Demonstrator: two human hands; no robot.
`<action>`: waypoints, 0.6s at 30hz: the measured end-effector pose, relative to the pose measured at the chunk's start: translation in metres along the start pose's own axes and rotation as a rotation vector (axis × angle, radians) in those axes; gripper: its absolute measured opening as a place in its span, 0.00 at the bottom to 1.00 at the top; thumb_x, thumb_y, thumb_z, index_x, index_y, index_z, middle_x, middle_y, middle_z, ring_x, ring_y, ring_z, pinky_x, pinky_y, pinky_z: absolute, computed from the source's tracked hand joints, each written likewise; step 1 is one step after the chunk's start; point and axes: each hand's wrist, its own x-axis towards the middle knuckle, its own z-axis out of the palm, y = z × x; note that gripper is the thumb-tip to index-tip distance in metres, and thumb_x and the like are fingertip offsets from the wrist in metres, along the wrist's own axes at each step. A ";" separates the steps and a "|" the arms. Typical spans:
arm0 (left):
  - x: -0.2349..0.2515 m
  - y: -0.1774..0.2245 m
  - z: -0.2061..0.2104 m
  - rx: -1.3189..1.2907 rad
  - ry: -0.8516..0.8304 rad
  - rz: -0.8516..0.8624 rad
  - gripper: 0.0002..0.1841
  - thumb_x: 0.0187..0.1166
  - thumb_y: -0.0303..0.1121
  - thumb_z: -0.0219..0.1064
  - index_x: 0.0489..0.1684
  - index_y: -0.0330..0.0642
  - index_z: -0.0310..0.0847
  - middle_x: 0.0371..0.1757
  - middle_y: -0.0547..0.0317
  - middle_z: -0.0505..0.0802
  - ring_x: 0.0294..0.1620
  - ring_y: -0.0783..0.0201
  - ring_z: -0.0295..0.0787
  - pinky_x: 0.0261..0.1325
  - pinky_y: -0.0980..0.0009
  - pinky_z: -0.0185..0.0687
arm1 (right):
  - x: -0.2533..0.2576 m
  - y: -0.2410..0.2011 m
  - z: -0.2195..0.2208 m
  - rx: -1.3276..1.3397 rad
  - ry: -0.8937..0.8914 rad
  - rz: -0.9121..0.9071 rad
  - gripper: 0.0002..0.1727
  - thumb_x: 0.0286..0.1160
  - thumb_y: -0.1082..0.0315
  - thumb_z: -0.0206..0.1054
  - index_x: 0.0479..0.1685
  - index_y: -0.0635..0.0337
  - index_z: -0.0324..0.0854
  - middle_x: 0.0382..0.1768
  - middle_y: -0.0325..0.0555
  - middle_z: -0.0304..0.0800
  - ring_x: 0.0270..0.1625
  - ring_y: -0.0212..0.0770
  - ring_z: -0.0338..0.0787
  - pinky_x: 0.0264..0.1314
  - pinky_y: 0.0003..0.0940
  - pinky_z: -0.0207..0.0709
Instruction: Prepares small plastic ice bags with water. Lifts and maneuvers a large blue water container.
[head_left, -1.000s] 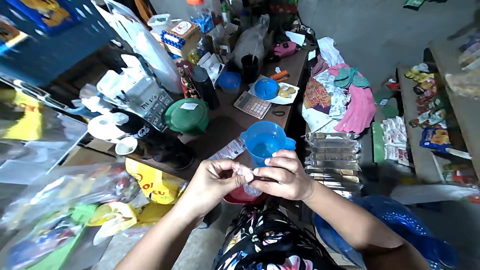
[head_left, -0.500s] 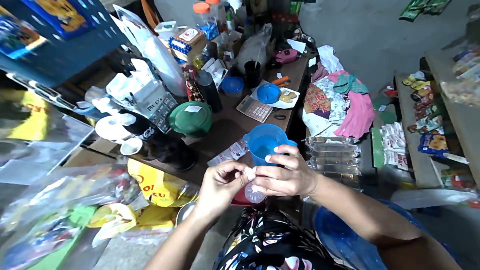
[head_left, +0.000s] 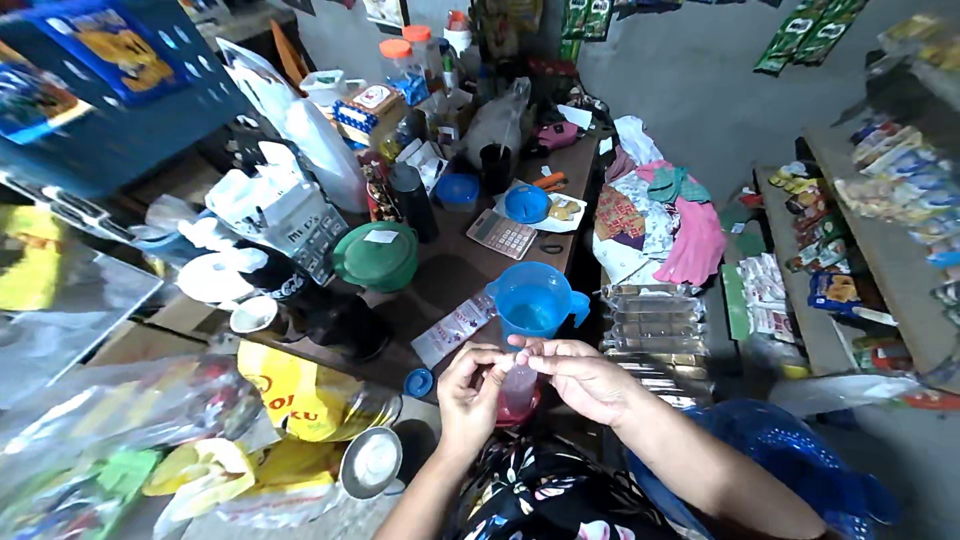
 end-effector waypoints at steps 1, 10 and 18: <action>0.000 -0.001 -0.004 0.078 -0.031 0.071 0.03 0.79 0.30 0.70 0.39 0.45 0.90 0.44 0.68 0.92 0.51 0.76 0.87 0.56 0.80 0.84 | 0.001 0.004 0.002 0.011 0.023 -0.032 0.12 0.82 0.77 0.57 0.52 0.69 0.86 0.59 0.43 0.91 0.63 0.30 0.86 0.70 0.29 0.78; 0.005 0.012 -0.014 0.326 -0.182 0.317 0.04 0.82 0.30 0.66 0.40 0.42 0.87 0.43 0.59 0.93 0.49 0.69 0.86 0.58 0.76 0.80 | 0.013 0.035 0.008 -0.550 0.181 -0.585 0.09 0.78 0.70 0.68 0.44 0.66 0.91 0.63 0.52 0.82 0.64 0.29 0.83 0.66 0.21 0.79; 0.013 0.022 -0.017 0.252 -0.167 0.152 0.06 0.80 0.31 0.69 0.41 0.39 0.89 0.43 0.60 0.93 0.45 0.75 0.88 0.49 0.80 0.84 | 0.004 0.027 0.011 -0.985 0.240 -0.844 0.07 0.66 0.71 0.75 0.40 0.63 0.94 0.42 0.47 0.93 0.52 0.33 0.88 0.59 0.20 0.80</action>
